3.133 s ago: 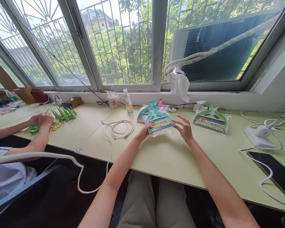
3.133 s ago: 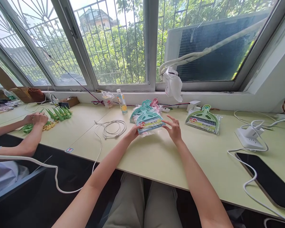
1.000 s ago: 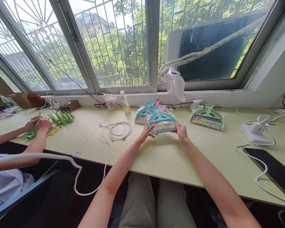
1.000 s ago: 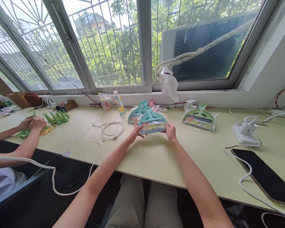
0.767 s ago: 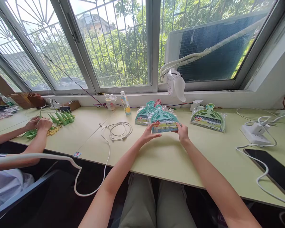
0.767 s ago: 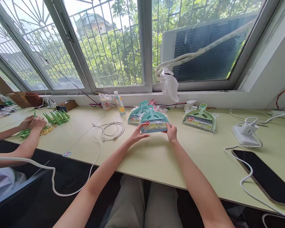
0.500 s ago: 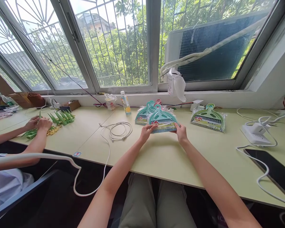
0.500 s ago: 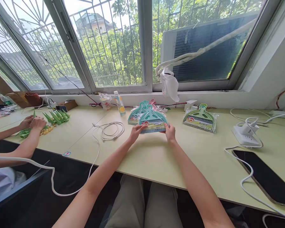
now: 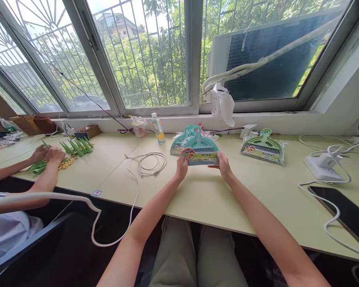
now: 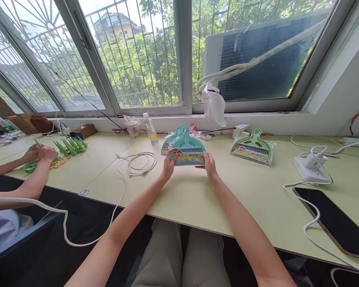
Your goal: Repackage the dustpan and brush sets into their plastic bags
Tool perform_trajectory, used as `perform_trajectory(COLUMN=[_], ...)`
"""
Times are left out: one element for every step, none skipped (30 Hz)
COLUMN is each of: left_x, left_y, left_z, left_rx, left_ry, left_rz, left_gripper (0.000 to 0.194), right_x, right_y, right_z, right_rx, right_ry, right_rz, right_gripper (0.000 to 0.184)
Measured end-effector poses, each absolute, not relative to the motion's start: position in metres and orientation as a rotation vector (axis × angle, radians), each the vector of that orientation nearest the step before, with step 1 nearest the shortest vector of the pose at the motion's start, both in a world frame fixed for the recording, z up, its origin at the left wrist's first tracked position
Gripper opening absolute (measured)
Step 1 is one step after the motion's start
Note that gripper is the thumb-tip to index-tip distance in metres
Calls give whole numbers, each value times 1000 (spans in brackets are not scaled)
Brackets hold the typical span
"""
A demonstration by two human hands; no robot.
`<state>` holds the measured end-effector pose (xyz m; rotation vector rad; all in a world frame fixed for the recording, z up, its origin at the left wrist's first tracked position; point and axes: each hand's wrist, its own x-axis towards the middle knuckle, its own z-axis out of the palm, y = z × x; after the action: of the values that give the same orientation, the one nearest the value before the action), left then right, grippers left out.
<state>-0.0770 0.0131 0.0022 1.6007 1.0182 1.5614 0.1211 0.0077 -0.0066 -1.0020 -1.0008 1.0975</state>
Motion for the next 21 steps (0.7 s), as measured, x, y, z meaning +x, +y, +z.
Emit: perform_trajectory(left_x=[-77,-77,-77,-77,-76,-76,-76,-75,-75,-75,-75,-75,-75,-74,-74,-74,-74,-74,-74,-74,-74], left_y=[13,13,14,15,16,17,18,19,19,20,19,19,18,17,16,16,15,15,15,15,16], left_z=[2,2,1,0,-2,-3,-4,-5,-5,-6,-6,-5,-5,-4,-4,-3,-3,-3,-3,-3,-3], left_rx=[1610,1618,1631,1648,1670,1687,1692,1683,1661,1634,1612,1607,1620,1645,1678,1710,1736,1748,1750,1743,1733], left_ry=[1040,1051,1050,1040,1030,1025,1026,1027,1026,1021,1011,1001,997,1001,1012,1026,1042,1057,1067,1074,1077], left_rz=[1569,1576,1578,1576,1564,1540,1505,1465,1426,1394,1370,1355,1346,1343,1346,1355,1372,1393,1411,1423,1427], left_gripper=[33,33,33,30,27,25,25,27,28,29,29,28,28,28,28,28,28,27,26,25,24], right_x=[122,123,124,125,126,127,127,128,128,129,130,130,131,131,132,132,132,131,131,130,130], right_y=[7,7,8,9,10,11,12,13,13,14,14,14,14,15,15,15,16,17,17,18,18], right_z=[-6,-6,-6,-7,-8,-10,-11,-12,-13,-14,-14,-14,-15,-15,-15,-15,-16,-17,-17,-18,-18], right_rx=[-998,-1004,-1017,-1036,-1058,-1076,-1088,-1093,-1096,-1098,-1100,-1101,-1104,-1108,-1110,-1110,-1109,-1108,-1106,-1103,-1101], right_ry=[-1028,-1054,-1075,-1087,-1088,-1082,-1075,-1068,-1060,-1053,-1044,-1036,-1029,-1024,-1024,-1026,-1030,-1035,-1040,-1046,-1050], right_rz=[1112,1119,1120,1114,1107,1102,1104,1110,1115,1117,1115,1111,1107,1104,1105,1108,1110,1110,1110,1109,1108], right_gripper=[37,40,44,47,49,49,48,45,43,41,39,38,37,37,37,37,37,38,38,38,39])
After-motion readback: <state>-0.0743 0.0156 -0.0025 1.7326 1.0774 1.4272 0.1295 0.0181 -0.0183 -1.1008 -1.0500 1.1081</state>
